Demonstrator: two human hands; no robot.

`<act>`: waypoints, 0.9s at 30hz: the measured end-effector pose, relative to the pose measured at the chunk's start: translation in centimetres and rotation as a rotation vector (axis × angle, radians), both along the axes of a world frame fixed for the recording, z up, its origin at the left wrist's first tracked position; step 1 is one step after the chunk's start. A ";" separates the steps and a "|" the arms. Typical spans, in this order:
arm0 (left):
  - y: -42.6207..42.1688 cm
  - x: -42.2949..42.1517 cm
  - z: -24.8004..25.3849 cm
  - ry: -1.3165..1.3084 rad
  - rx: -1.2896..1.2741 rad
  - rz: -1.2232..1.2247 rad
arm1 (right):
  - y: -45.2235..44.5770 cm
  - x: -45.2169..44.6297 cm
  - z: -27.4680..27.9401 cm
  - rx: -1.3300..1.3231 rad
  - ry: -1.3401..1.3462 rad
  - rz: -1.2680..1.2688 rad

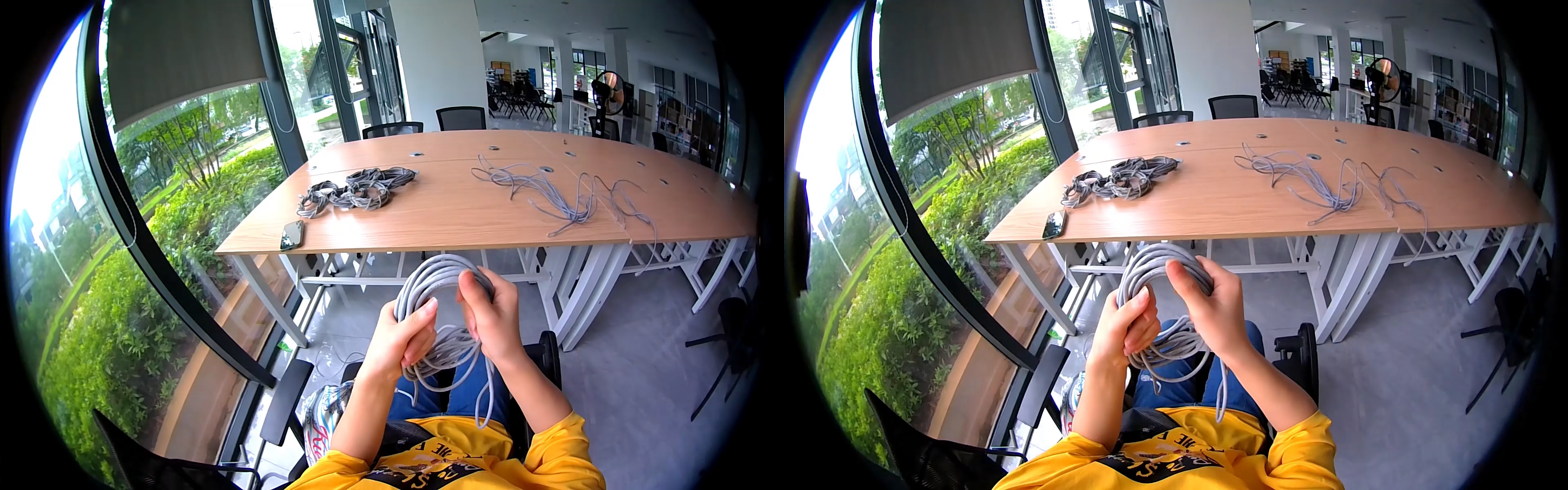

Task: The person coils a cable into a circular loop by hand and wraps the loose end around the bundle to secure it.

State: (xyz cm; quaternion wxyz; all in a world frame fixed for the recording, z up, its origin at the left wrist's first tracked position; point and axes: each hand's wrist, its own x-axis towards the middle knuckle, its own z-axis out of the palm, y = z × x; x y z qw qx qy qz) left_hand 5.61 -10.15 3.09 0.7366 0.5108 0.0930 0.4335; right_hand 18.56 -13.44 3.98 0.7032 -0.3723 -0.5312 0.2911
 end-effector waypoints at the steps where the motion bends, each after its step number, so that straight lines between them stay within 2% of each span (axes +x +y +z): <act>1: 0.0 0.0 0.1 0.000 0.001 0.000 | 0.0 0.0 0.0 0.001 0.000 0.000; 4: 0.1 0.0 0.0 0.025 0.004 0.002 | -0.1 0.0 0.2 -0.017 0.015 -0.007; 6: 0.5 0.1 -0.6 -0.095 -0.044 -0.188 | 0.1 0.6 0.2 -0.037 -0.002 0.030; 7: 0.7 0.1 -0.9 -0.097 -0.045 -0.189 | 0.2 0.9 0.3 -0.038 -0.003 0.030; 9: 0.8 0.1 -1.4 -0.240 -0.147 -0.450 | 0.2 1.3 0.3 -0.091 0.010 0.110; 12: 0.7 0.0 -1.2 -0.217 -0.153 -0.503 | 0.4 1.5 0.1 -0.112 0.038 0.123; 13: 0.5 0.0 -1.1 -0.189 -0.136 -0.442 | 0.4 1.5 0.0 -0.113 0.040 0.123; 17: 0.8 0.1 -1.4 -0.200 -0.153 -0.473 | 0.6 1.4 -0.3 -0.127 0.065 0.087; 19: 0.5 0.1 -1.2 -0.128 -0.141 -0.334 | 0.6 1.3 -0.5 -0.133 0.070 0.086; 22: 0.2 0.1 -0.7 -0.085 -0.099 -0.257 | 0.7 1.2 -0.5 -0.117 0.069 0.067; 25: 0.1 0.1 -0.7 -0.099 -0.088 -0.251 | 0.8 1.3 -0.5 -0.116 0.044 0.058; 27: -0.1 0.0 -0.6 -0.105 -0.105 -0.276 | 1.1 1.3 -0.6 -0.111 0.121 0.118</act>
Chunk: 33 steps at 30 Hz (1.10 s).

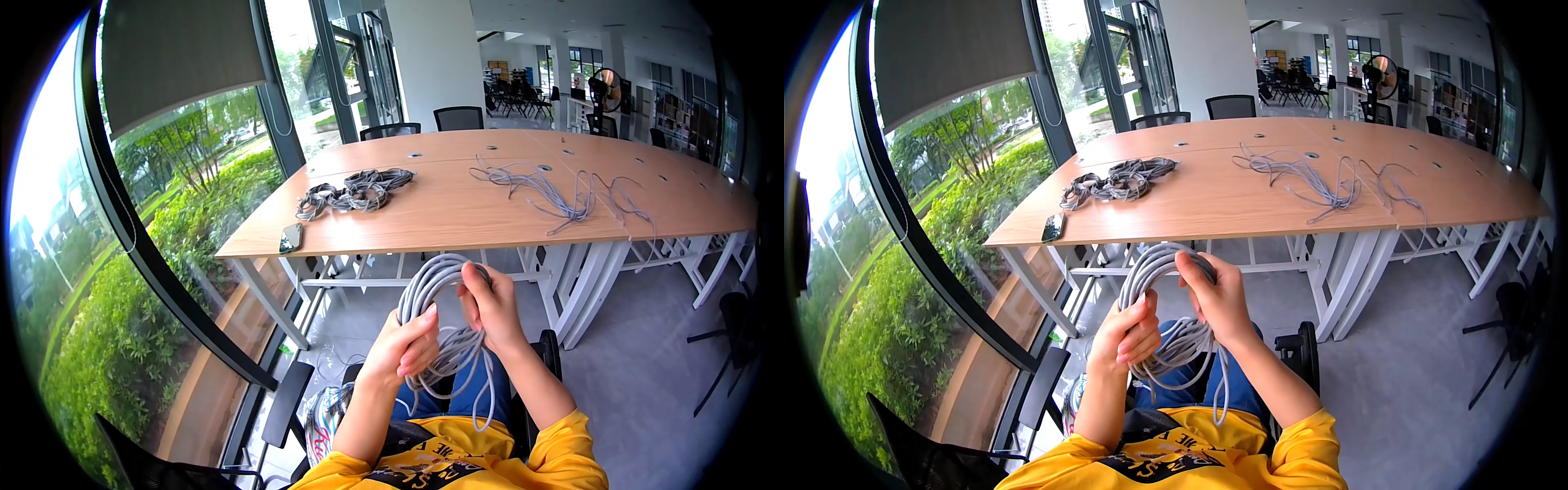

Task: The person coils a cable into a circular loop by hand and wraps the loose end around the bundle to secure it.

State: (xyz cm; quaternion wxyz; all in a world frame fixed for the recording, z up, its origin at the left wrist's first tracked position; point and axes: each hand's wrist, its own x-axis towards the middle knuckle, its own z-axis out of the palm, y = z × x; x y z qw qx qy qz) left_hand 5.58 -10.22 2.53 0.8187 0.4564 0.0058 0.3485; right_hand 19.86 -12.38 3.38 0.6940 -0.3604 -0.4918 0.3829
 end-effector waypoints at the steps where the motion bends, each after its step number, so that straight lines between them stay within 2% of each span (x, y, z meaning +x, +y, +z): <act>1: -0.1 -0.1 0.0 -0.004 -0.016 -0.024 | 0.0 0.2 -0.1 0.000 0.000 0.000; 4: -0.1 -0.4 0.0 -0.069 -0.123 -0.123 | 0.4 0.4 -0.5 -0.065 -0.009 0.087; 5: 0.1 -0.5 -0.1 -0.069 -0.122 -0.122 | 0.8 0.2 -0.9 0.042 -0.021 0.051; 6: 0.3 -0.6 -0.3 -0.175 -0.182 -0.180 | 1.0 -0.1 -1.2 0.149 -0.033 0.014; 9: 1.3 -1.3 -0.3 -0.438 -0.229 -0.245 | 1.3 -0.3 -3.1 0.247 -0.201 0.016; 10: 1.5 -1.7 0.0 -0.487 -0.247 -0.235 | 1.0 -0.2 -3.3 0.167 -0.306 0.068; 13: 1.9 -2.0 0.0 -0.573 -0.263 -0.244 | 1.5 -0.2 -4.0 0.080 -0.275 0.102; 14: 1.9 -2.0 0.0 -0.616 -0.270 -0.243 | 1.5 -0.2 -3.9 0.066 -0.350 0.078; 17: 2.2 -2.4 0.3 -0.781 -0.269 -0.267 | 2.1 -0.3 -3.7 0.125 -0.198 0.136; 19: 2.0 -3.3 1.1 -0.863 -0.269 -0.256 | 1.8 0.5 -3.3 0.134 -0.242 0.227; 21: 2.2 -4.1 1.3 -0.907 -0.219 -0.223 | 2.1 1.3 -3.7 0.064 -0.123 0.453; 27: 3.9 -5.3 0.9 -0.938 -0.247 -0.114 | -0.4 1.0 -2.8 0.011 -0.110 0.435; 29: 4.6 -5.8 0.5 -0.862 -0.122 0.195 | -1.5 1.1 -2.3 -0.065 0.032 0.684; 30: 4.8 -6.0 0.5 -0.870 -0.117 0.272 | -1.8 1.1 -2.1 0.028 -0.081 0.703; 33: 4.9 -6.6 0.6 -0.851 -0.105 0.301 | -2.2 0.7 -1.8 0.031 -0.111 0.685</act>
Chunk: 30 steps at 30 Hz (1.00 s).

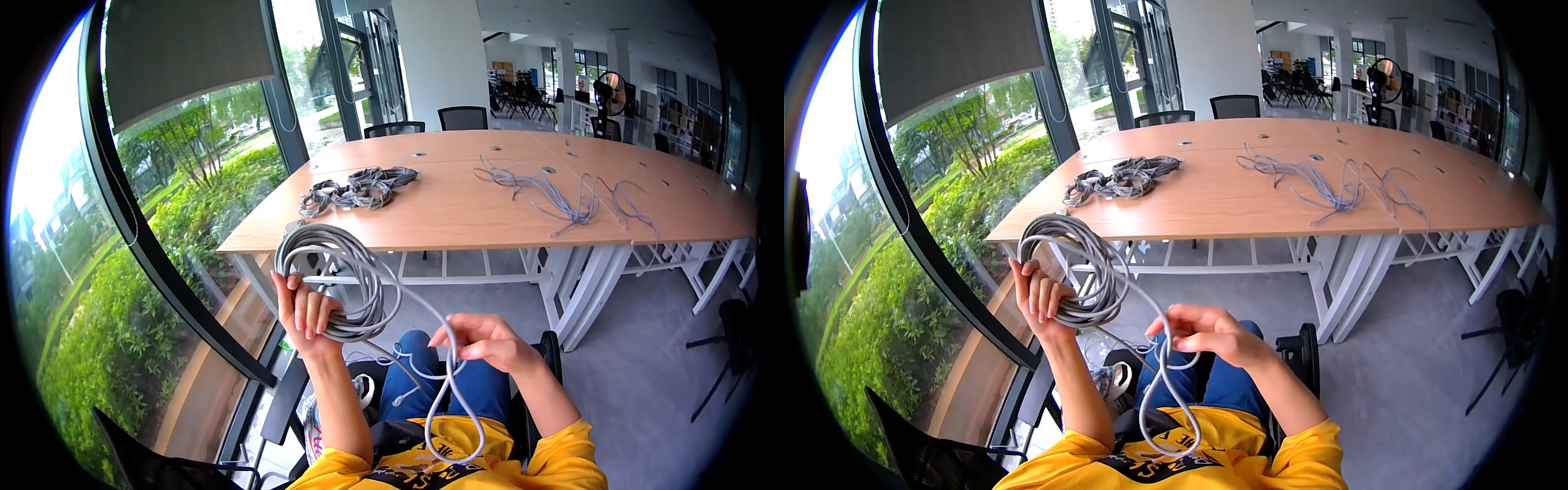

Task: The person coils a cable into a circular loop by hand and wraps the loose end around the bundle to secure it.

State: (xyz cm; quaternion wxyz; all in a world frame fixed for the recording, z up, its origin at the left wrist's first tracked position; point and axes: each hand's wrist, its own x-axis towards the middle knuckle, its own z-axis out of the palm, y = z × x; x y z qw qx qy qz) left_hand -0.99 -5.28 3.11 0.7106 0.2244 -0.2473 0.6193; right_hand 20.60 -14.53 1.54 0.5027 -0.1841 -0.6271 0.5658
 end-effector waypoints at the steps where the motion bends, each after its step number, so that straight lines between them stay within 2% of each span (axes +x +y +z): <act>1: -0.1 0.1 0.0 0.057 -0.019 0.018 | -0.1 0.4 0.2 -0.023 0.049 0.069; 2: -0.2 0.2 0.0 0.113 -0.037 0.039 | 0.0 0.5 0.2 -0.024 0.048 0.074; 5: -0.1 0.9 -0.3 0.212 -0.124 0.006 | 0.9 1.0 -0.2 0.068 0.241 -0.175; 9: -0.2 1.7 -0.7 0.280 -0.207 0.026 | 1.7 0.9 0.5 -0.040 0.536 -0.605; 10: -0.2 1.8 -0.7 0.280 -0.225 0.039 | 1.8 0.7 0.4 -0.040 0.535 -0.605; 12: -0.1 1.7 -0.7 0.268 -0.227 0.057 | 2.2 0.6 0.2 -0.044 0.518 -0.788; 16: 0.2 1.1 -0.6 0.206 -0.216 0.096 | 2.2 0.8 0.3 -0.056 0.563 -0.817; 20: 1.5 -1.3 -1.1 0.050 -0.232 0.149 | 2.2 4.6 0.8 -0.094 0.731 -0.842; 22: 1.5 -2.4 -1.1 0.039 -0.240 0.285 | 2.4 7.3 0.2 -0.146 0.597 -0.900; 24: 0.8 -2.6 -0.8 0.086 -0.150 0.258 | 2.9 7.1 -0.6 -0.137 0.366 -1.094; 28: -0.6 -1.3 0.4 0.131 -0.114 0.024 | 4.0 5.0 -1.4 -0.068 0.196 -1.037; 30: -0.8 -1.6 0.5 0.094 -0.073 0.005 | 4.3 5.1 -1.2 -0.067 0.225 -1.055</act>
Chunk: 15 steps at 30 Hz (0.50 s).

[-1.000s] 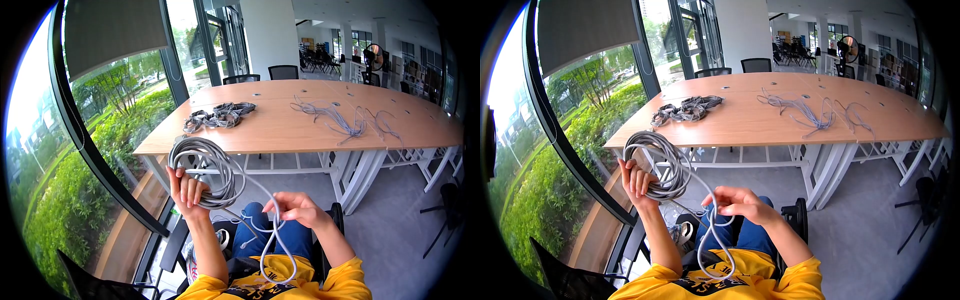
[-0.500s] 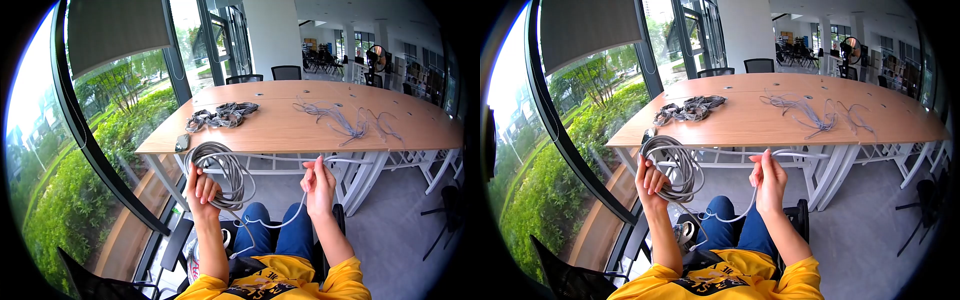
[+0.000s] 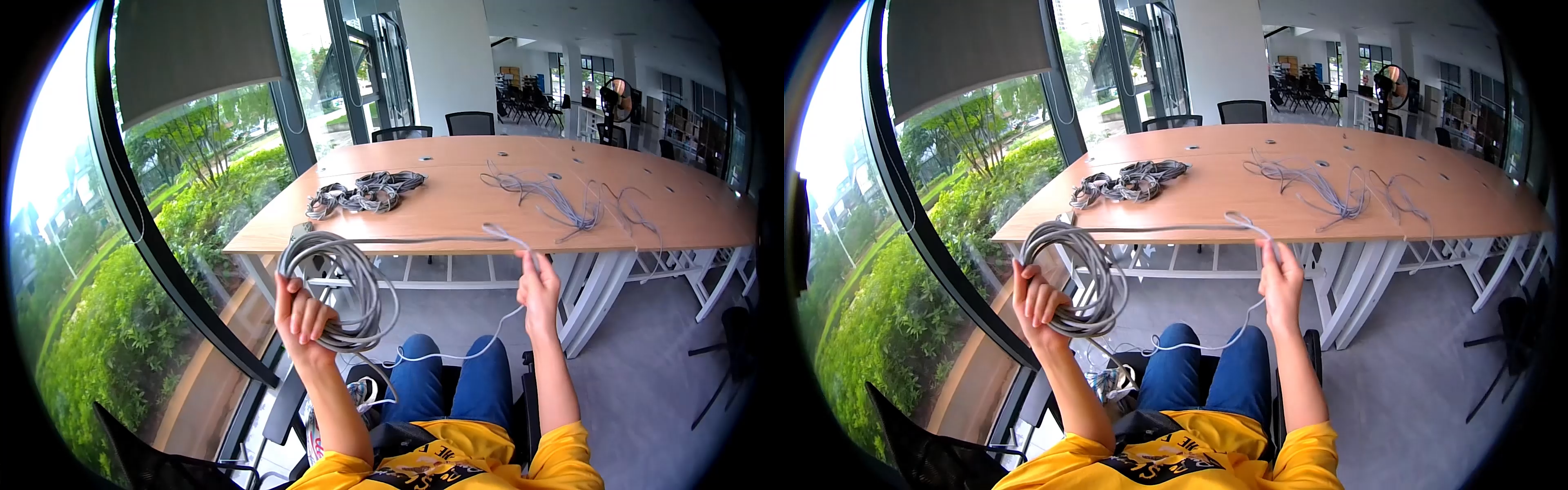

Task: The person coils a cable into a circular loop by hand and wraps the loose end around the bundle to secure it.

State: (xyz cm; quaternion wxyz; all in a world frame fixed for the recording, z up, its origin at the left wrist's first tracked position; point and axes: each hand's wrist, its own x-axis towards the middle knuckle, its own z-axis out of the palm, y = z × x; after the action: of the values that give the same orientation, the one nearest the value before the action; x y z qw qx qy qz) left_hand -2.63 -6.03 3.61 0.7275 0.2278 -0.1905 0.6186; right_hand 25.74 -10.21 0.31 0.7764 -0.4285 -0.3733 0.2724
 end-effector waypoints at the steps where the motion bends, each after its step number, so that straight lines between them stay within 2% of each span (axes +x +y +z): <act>1: 0.2 -0.5 -0.1 -0.021 0.001 0.051 | 0.2 0.7 0.0 0.035 0.065 -0.008; 4: 0.4 -2.5 -0.3 -0.123 -0.072 0.215 | 0.7 4.4 -0.6 0.096 0.262 -0.110; 7: 0.8 -5.0 -1.4 -0.147 -0.136 0.255 | 0.7 9.2 -2.8 0.110 0.332 -0.170; 12: 0.8 -2.8 -1.6 -0.086 -0.108 0.198 | 0.9 10.1 -4.3 -0.067 0.286 -0.268; 14: 0.3 -1.6 -1.0 -0.003 -0.061 0.174 | 1.7 10.5 -6.2 -0.116 0.256 -0.172; 15: 0.0 -1.1 -0.7 0.040 -0.067 0.158 | 2.5 10.0 -7.0 -0.132 0.094 -0.277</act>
State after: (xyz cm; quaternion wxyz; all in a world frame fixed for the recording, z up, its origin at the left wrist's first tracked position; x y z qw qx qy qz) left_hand -3.75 -6.03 2.88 0.6873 0.2299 -0.1364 0.6754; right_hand 35.77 -7.72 -6.73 0.7933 -0.5129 -0.2550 0.2063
